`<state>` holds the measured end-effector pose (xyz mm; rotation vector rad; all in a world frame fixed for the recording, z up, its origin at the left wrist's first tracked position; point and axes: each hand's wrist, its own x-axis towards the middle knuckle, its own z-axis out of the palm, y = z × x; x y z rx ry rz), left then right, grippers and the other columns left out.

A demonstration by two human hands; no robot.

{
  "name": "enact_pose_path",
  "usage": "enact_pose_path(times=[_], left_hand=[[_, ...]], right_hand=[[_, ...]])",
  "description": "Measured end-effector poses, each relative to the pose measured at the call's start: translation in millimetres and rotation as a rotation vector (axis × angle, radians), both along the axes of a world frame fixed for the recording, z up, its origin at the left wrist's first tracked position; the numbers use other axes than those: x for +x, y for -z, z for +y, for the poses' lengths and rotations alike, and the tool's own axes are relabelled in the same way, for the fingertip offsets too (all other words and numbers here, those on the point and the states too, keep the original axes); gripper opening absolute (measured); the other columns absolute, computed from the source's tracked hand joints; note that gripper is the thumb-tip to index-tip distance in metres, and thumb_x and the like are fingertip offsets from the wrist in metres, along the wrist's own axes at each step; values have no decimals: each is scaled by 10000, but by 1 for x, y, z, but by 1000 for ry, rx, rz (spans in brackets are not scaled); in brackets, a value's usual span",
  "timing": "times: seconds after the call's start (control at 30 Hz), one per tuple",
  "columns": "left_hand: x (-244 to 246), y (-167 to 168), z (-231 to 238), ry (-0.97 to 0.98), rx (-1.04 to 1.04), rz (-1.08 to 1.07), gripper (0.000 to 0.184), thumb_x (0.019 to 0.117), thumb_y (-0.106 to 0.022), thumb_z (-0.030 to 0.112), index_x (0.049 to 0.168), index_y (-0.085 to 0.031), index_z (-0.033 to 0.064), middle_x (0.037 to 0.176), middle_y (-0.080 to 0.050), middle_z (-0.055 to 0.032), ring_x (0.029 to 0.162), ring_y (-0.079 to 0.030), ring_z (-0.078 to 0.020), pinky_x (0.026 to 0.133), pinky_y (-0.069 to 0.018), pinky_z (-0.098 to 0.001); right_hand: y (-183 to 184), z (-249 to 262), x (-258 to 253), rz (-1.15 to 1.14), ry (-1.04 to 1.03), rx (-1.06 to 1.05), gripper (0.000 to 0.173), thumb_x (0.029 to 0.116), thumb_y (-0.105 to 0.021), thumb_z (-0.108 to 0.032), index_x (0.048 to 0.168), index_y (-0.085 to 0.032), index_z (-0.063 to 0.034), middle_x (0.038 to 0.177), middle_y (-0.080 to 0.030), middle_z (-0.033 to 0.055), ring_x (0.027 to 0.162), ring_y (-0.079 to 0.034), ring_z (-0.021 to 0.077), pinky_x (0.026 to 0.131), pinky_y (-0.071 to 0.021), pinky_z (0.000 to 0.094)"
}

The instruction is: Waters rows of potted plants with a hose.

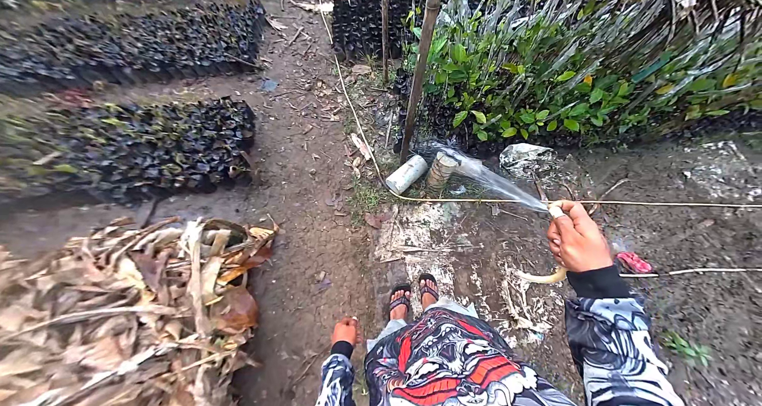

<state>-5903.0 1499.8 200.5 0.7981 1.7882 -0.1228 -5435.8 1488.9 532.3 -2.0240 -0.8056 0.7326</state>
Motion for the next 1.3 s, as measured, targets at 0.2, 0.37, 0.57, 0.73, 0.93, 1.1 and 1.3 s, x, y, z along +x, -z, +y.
enact_pose_path(times=[0.2,0.37,0.57,0.73,0.93,1.1,1.3], left_hand=[[3,-2,2,29,11,6,368,1107,-457,274,1274,-635,-2,1068,-732,-218,918,-740,-331,841,-594,-502],[2,-3,0,37,7,3,370,1109,-455,280,1261,-640,-3,1066,-735,-214,919,-742,-327,853,-593,-499],[-5,1,-5,41,4,8,376,1104,-462,287,1270,-640,1,1072,-739,-219,926,-745,-342,854,-592,-518],[-8,-1,-6,31,-2,8,372,1109,-451,276,1264,-641,-4,1074,-738,-219,934,-743,-340,855,-592,-508],[-12,5,-5,26,4,3,379,1106,-455,284,1267,-645,-2,1071,-736,-221,922,-743,-335,846,-594,-510],[-9,-5,-2,20,17,1,359,1107,-453,250,1257,-648,-12,1073,-731,-232,930,-740,-342,864,-589,-510],[-11,-4,-7,43,-1,17,349,1101,-467,258,1253,-652,4,1059,-738,-212,930,-740,-336,862,-587,-515]], right_hand=[[2,0,-8,-5,16,59,260,1127,-333,-240,1290,-494,-118,620,-374,-56,418,-361,74,387,-366,265],[9,-1,-13,8,2,170,248,1109,-333,-215,1267,-494,-112,609,-372,-71,416,-362,65,385,-363,247],[12,-2,-15,18,-17,241,271,1094,-326,-211,1292,-478,-106,611,-389,-77,409,-364,56,376,-369,245],[15,-2,-21,-6,2,267,277,1088,-332,-208,1287,-492,-101,603,-385,-75,409,-364,55,381,-365,240],[18,-2,-28,-5,3,273,279,1082,-336,-219,1276,-497,-100,602,-380,-78,409,-359,53,382,-360,240],[18,-3,-31,17,1,277,275,1089,-339,-229,1281,-496,-111,601,-385,-77,403,-356,50,376,-357,231],[18,-3,-34,32,-9,292,268,1078,-342,-221,1265,-503,-117,591,-387,-80,394,-347,45,367,-349,226]])
